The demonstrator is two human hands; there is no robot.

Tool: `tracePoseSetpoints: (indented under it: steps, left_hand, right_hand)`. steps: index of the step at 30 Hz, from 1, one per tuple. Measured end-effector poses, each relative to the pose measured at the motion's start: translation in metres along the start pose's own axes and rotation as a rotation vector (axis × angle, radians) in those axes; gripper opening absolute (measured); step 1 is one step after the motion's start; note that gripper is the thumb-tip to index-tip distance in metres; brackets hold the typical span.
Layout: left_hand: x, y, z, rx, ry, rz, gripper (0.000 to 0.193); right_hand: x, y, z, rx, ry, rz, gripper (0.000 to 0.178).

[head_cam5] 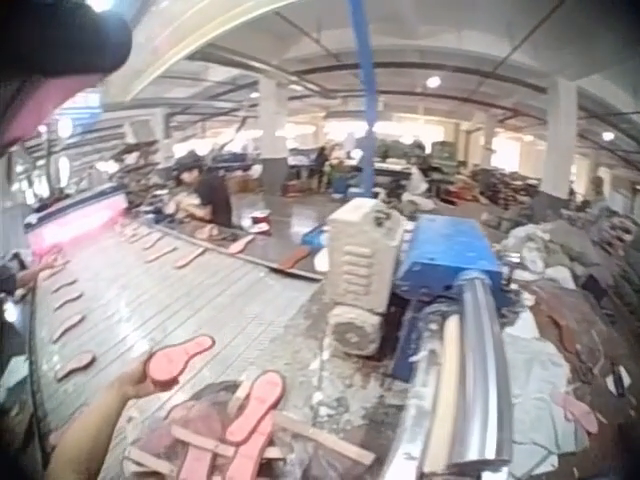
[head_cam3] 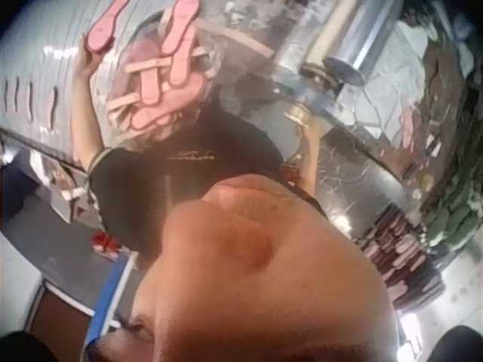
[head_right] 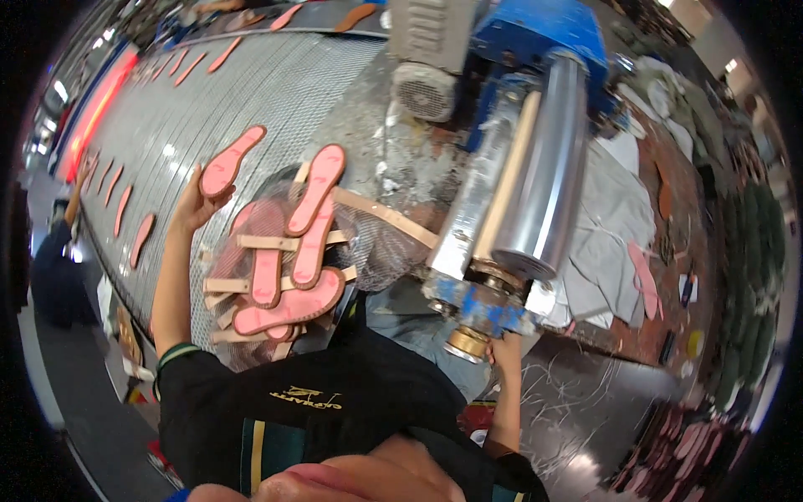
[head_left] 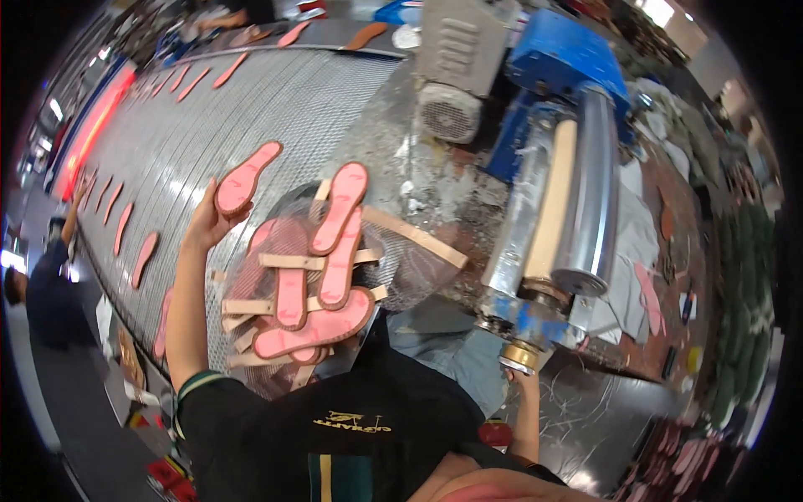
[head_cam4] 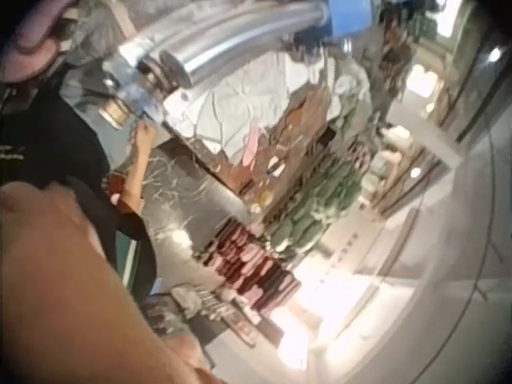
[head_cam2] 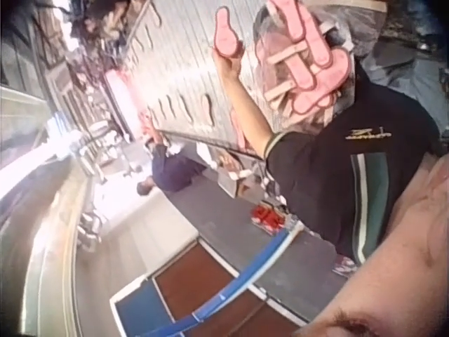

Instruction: Applying glue to shoe insole components using a roller machine and placing them on a conveyor belt.

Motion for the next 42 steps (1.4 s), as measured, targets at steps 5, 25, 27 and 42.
tracePoseSetpoints:
  steps: [5,25,27,42]
  left_hand:
    - [0.004,-0.069,-0.024,-0.031,-0.022,0.431,0.058]
    - [-0.029,-0.134,-0.037,-0.026,-0.023,0.579,0.050]
    - [-0.085,-0.092,-0.028,-0.010,-0.032,0.493,0.047]
    - [-0.197,0.102,0.006,-1.064,0.294,-0.033,0.063]
  right_hand:
    - [-0.048,-0.016,0.100,-0.179,-0.186,0.131,0.035]
    - [-0.087,-0.063,0.210,-0.042,-0.017,0.166,0.035]
    - [-0.080,-0.057,0.210,0.015,-0.076,0.230,0.034]
    - [-0.058,-0.027,0.169,0.758,-0.543,0.344,0.042]
Point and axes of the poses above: each hand's wrist, its own x-axis away from the middle knuckle, its own y-axis out of the palm, z = x × y, the point moved 1 cm from there along -x, towards the middle knuckle, and after that the axes turned 3 degrees about y, right-handed, at the moved point
